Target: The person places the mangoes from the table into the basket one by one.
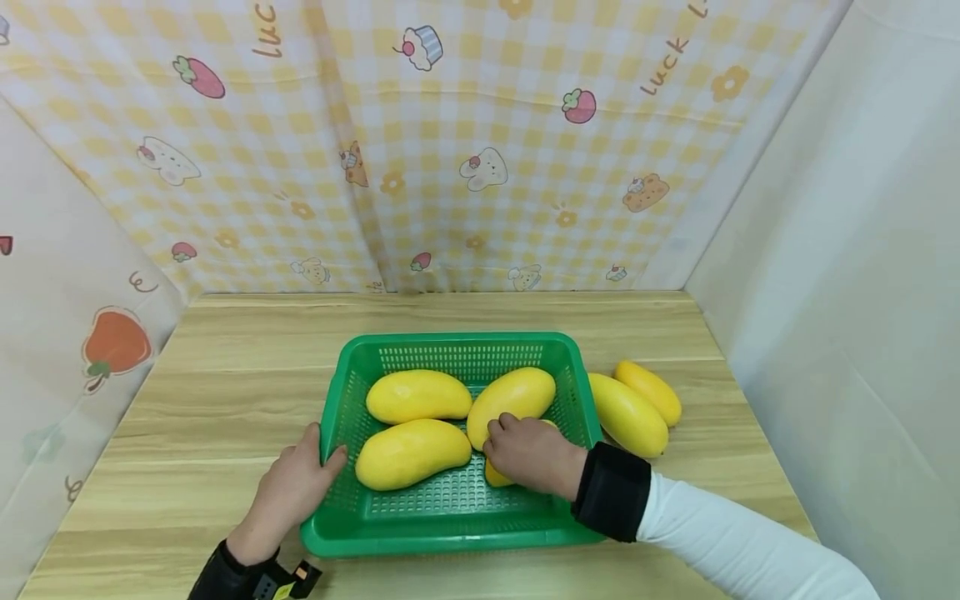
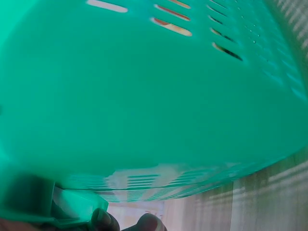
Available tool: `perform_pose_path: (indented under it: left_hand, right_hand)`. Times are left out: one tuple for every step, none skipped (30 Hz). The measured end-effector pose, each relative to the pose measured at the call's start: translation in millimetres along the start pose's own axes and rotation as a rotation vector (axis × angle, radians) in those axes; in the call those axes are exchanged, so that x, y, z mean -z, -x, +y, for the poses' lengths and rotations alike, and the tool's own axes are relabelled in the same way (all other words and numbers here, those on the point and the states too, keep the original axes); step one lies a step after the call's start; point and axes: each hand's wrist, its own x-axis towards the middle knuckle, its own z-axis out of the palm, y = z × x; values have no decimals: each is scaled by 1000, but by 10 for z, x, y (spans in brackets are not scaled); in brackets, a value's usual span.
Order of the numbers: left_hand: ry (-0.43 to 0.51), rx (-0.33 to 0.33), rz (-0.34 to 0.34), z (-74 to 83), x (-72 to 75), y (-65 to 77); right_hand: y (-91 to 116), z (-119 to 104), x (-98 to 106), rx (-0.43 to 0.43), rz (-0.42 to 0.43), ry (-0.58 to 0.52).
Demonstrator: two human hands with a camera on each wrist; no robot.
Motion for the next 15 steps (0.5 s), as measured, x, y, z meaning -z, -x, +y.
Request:
perform_pose_path:
  left_hand:
    - [1,0,-1,0,-2,-1]
    - [1,0,-2,0,-4,-3]
    - [2,1,-2,1,-7,-4]
    - [5,1,-2,0,-10,-5]
    - [9,1,-3,0,-13,-6]
    - [11,1,-4,0,-16,-6]
    - [12,0,-5,0,-18,-6]
    - [12,1,-6,0,-20,-5]
    - [7,1,-6,1,-20,-3]
    - [0,1,-3,3,-19,-2]
    - [-8,4,0,6,-17,0]
    - [-15,5,3,8,-14,2]
    - [-22,6,6,11,-11,3]
    - [-28,6,10,14,-8,3]
    - [-32,6,13,18,-5,3]
  right_hand:
    - [-5,-9,-11,5,3,5]
    - [-9,-16,-23,10,3,12]
    - [-14,-22,-36,14,3,19]
    - [-16,-28,-48,16,4,20]
    - [-17,-34,-55,18,3,18]
    - [-17,-40,-62,18,4,17]
    - [-18,-45,-72,16,5,17]
    - [-18,-50,-78,14,8,18]
    - [-19,-55,-83,13,14,21]
    - [-20,-60,-88,11,20,22]
    - [-24,-65,-93,8,28,23]
    - [-28,-69,-98,4,35,22]
    - [-33,-71,-102,-2,40,20]
    - [-35,-75,-102,-8,43,19]
    - [-36,-77,-102,-15,43,18]
